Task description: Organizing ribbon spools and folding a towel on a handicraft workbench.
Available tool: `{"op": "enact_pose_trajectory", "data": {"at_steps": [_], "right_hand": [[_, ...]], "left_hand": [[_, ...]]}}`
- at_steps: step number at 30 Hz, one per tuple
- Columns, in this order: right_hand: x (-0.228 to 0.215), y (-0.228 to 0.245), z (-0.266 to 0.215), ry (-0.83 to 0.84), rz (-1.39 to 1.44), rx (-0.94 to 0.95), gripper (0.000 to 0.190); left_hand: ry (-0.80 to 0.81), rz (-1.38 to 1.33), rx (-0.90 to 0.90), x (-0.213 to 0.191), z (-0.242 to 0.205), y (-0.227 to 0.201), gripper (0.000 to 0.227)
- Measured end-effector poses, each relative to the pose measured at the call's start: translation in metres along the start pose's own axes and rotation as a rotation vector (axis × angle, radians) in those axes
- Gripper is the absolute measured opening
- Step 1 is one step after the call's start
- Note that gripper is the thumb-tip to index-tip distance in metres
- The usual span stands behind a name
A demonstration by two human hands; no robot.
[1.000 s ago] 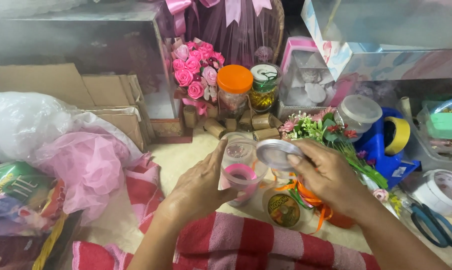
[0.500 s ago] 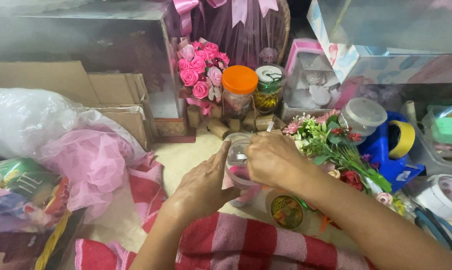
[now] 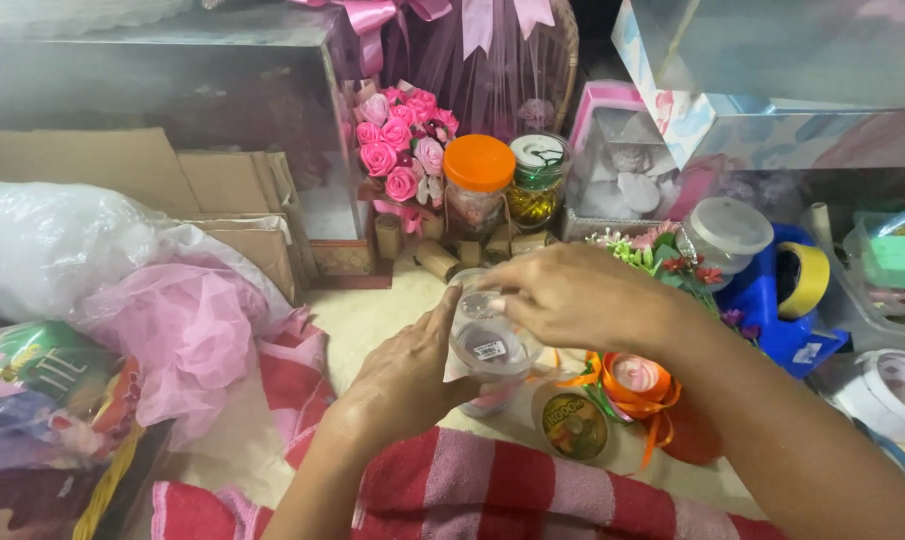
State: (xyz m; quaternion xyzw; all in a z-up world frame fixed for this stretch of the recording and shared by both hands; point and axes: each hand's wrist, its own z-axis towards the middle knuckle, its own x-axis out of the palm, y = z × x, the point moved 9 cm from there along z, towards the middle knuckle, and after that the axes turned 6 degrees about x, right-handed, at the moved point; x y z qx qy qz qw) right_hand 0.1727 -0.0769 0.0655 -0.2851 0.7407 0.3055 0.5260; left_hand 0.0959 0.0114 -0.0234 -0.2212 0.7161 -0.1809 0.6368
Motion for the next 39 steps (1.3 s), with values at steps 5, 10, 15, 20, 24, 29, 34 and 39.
{"op": "enact_pose_trajectory", "data": {"at_steps": [5,10,15,20,24,29,34,39], "right_hand": [[-0.018,-0.030,-0.025,-0.312,0.156,-0.078,0.041],[0.010,-0.057,-0.049,-0.316,0.186,0.009,0.043],[0.080,-0.086,-0.056,-0.147,0.143,0.050,0.036],[0.157,-0.093,-0.048,0.139,-0.011,0.136,0.046],[0.172,-0.084,-0.049,0.226,-0.081,0.057,0.067],[0.169,-0.079,-0.050,0.215,-0.091,-0.013,0.090],[0.181,-0.083,-0.045,0.268,-0.174,0.021,0.086],[0.181,-0.096,-0.035,0.126,-0.132,0.020,0.079]], "left_hand": [[-0.089,-0.017,0.087,-0.001,0.001,-0.001,0.105],[-0.463,0.008,0.414,-0.030,-0.014,-0.038,0.080],[-0.458,0.166,0.575,-0.017,-0.025,-0.078,0.048],[-0.346,0.296,0.464,0.013,-0.003,-0.060,0.053],[-0.335,0.279,0.476,0.012,-0.004,-0.060,0.050],[-0.355,0.188,0.506,0.001,-0.009,-0.059,0.049],[-0.393,0.119,0.516,-0.013,-0.019,-0.064,0.049],[-0.491,0.090,0.635,-0.026,-0.036,-0.082,0.040]]}}
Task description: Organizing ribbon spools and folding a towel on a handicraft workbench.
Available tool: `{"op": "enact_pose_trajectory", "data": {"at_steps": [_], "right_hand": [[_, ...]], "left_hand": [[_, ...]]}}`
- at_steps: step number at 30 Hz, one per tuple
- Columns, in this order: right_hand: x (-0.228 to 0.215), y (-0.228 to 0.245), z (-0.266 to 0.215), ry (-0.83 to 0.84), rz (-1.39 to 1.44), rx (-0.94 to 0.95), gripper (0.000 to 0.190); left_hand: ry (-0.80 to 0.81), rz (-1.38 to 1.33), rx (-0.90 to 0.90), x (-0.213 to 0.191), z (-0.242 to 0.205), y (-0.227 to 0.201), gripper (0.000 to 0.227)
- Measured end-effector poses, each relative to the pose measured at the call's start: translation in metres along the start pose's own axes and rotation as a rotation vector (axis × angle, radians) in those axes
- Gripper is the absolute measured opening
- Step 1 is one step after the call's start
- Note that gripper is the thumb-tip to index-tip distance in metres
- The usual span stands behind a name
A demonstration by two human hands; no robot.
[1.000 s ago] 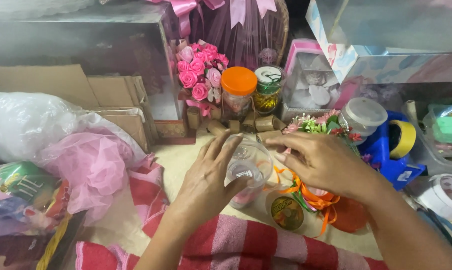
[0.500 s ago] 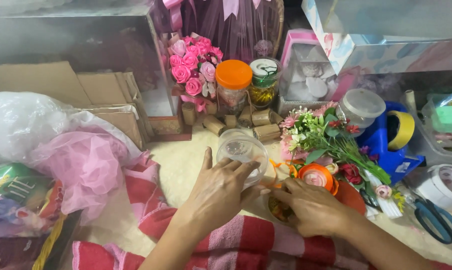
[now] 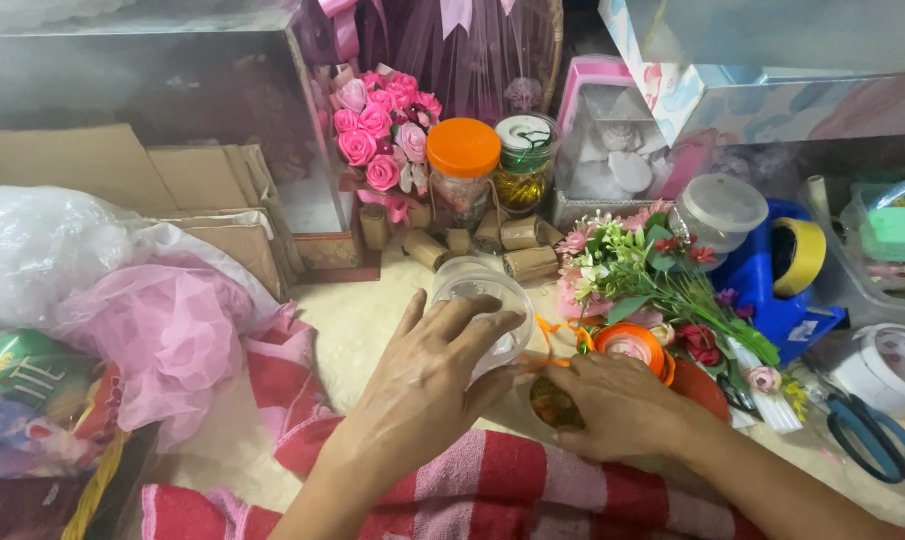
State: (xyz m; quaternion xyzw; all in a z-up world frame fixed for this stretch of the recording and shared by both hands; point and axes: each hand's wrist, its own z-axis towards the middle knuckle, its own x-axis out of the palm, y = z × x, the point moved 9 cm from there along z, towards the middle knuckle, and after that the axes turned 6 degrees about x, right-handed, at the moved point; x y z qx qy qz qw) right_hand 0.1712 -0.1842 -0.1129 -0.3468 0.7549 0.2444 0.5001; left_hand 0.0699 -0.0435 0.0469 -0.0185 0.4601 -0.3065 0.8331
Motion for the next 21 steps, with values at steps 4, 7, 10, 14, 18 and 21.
{"op": "enact_pose_trajectory", "data": {"at_steps": [4,7,10,14,18,21], "right_hand": [[-0.053,0.006,-0.024,0.097,0.246,0.040,0.081],[-0.054,-0.011,-0.029,0.063,0.448,-0.019,0.083],[-0.057,-0.022,-0.038,-0.034,0.634,-0.092,0.087],[-0.091,-0.006,-0.066,-0.215,0.818,-0.206,0.086],[-0.106,-0.007,-0.085,-0.383,0.958,-0.181,0.092],[-0.111,-0.004,-0.093,-0.464,0.997,-0.189,0.096]], "left_hand": [[-0.042,-0.004,0.047,-0.009,0.003,-0.013,0.036],[-0.091,-0.112,0.125,-0.016,0.007,-0.029,0.035],[-0.065,-0.169,0.146,-0.004,0.006,-0.035,0.044],[-0.036,-0.319,-0.067,0.015,0.005,-0.022,0.060],[-0.008,-0.543,-0.312,0.035,-0.001,-0.012,0.073],[0.025,-0.635,-0.320,0.037,0.000,-0.021,0.072]]}}
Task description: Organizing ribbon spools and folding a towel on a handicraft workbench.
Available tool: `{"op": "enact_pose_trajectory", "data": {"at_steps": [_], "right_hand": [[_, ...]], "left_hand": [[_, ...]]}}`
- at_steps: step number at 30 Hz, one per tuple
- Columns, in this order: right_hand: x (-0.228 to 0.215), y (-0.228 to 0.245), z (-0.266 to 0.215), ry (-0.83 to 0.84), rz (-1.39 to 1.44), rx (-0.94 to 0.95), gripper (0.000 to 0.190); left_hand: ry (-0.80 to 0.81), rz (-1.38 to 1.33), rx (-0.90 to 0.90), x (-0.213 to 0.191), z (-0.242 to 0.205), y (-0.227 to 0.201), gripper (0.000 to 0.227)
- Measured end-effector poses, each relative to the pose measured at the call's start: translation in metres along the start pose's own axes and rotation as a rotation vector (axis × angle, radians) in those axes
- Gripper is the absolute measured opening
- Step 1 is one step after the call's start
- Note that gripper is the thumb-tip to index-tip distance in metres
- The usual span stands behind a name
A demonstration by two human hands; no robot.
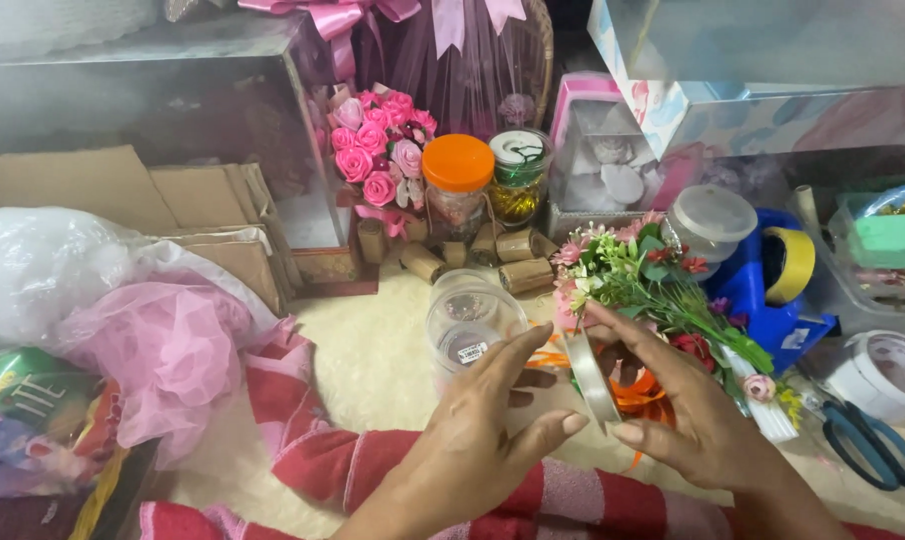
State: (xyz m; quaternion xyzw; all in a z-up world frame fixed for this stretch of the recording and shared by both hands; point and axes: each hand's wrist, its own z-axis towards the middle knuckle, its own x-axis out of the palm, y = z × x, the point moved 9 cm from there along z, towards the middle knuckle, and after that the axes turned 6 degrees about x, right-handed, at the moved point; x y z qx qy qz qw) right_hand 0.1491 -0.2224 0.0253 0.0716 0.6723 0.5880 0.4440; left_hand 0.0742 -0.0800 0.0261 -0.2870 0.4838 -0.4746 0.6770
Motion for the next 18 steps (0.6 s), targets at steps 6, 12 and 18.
{"op": "enact_pose_trajectory", "data": {"at_steps": [6,12,18], "right_hand": [[0.005,0.010,-0.003,-0.069,-0.193,-0.172,0.085],[0.019,0.010,-0.008,-0.228,-0.590,-0.356,0.085],[0.013,0.019,-0.012,-0.283,-0.619,-0.307,0.087]], "left_hand": [[0.078,-0.309,-0.095,0.013,-0.002,-0.005,0.066],[-0.025,-0.130,0.032,0.006,-0.003,-0.008,0.070],[0.017,-0.252,-0.071,0.005,-0.001,-0.016,0.061]]}}
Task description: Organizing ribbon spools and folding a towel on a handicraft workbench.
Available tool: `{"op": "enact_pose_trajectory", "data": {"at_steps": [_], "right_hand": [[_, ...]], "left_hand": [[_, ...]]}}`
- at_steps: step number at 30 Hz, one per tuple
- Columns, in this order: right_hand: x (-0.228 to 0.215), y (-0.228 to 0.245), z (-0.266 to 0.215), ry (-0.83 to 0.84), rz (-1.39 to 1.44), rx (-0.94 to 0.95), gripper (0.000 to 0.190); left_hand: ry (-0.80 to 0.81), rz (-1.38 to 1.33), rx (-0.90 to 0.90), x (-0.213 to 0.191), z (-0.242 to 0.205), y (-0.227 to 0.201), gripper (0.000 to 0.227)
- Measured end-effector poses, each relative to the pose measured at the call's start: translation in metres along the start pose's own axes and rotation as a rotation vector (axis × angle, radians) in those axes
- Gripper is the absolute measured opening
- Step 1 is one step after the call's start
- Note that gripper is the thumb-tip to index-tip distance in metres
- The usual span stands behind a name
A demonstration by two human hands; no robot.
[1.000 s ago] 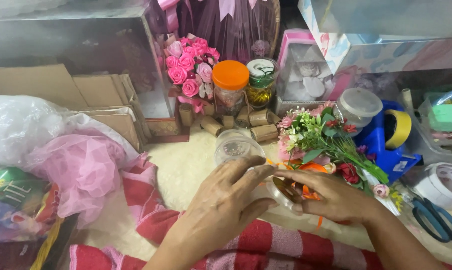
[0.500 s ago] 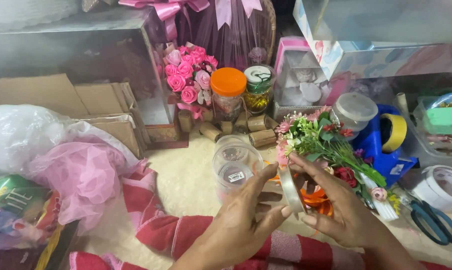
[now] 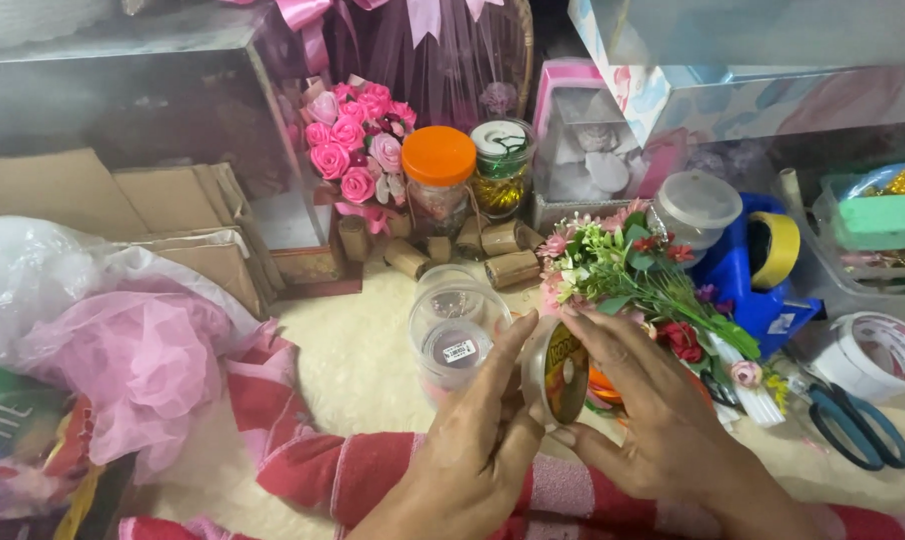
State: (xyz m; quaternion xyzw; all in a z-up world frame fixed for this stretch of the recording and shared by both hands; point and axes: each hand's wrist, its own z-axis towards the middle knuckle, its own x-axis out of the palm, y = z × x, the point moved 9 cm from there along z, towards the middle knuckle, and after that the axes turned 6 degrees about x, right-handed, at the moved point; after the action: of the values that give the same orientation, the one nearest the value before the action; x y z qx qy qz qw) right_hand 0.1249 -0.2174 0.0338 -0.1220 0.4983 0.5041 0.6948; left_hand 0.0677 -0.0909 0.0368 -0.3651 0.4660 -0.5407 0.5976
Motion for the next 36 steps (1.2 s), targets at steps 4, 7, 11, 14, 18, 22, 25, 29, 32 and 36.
{"op": "enact_pose_trajectory", "data": {"at_steps": [4,7,11,14,18,22,25,29,32,36], "right_hand": [[-0.007,-0.010,0.006,0.138,0.221,0.079,0.087],[-0.014,-0.017,0.007,0.183,0.312,0.080,0.079],[-0.017,-0.033,0.006,0.225,0.432,0.193,0.073],[-0.023,-0.041,0.011,0.231,0.491,0.267,0.063],[-0.031,-0.079,0.002,0.175,0.402,0.455,0.058],[-0.010,-0.127,-0.012,0.338,-0.007,0.830,0.049],[0.024,-0.155,-0.022,0.434,-0.247,0.629,0.032],[0.054,-0.168,-0.036,0.641,-0.345,0.635,0.050],[0.059,-0.164,-0.041,0.731,-0.385,0.685,0.048],[0.062,-0.166,-0.042,0.753,-0.350,0.738,0.036]], "left_hand": [[-0.038,-0.058,0.061,0.005,0.002,0.015,0.061],[-0.079,-0.174,0.029,0.004,0.003,0.025,0.061],[-0.043,-0.276,0.001,0.007,0.003,0.024,0.062],[-0.007,-0.335,0.072,0.016,0.004,0.025,0.061],[0.000,-0.229,0.058,0.025,0.006,0.040,0.061],[0.079,-0.055,-0.128,0.036,0.004,0.075,0.069],[0.151,0.166,-0.120,0.041,0.003,0.092,0.071],[0.212,0.213,-0.114,0.044,0.003,0.113,0.071],[0.240,0.252,-0.143,0.045,0.002,0.129,0.072],[0.255,0.285,-0.238,0.044,0.000,0.143,0.076]]}}
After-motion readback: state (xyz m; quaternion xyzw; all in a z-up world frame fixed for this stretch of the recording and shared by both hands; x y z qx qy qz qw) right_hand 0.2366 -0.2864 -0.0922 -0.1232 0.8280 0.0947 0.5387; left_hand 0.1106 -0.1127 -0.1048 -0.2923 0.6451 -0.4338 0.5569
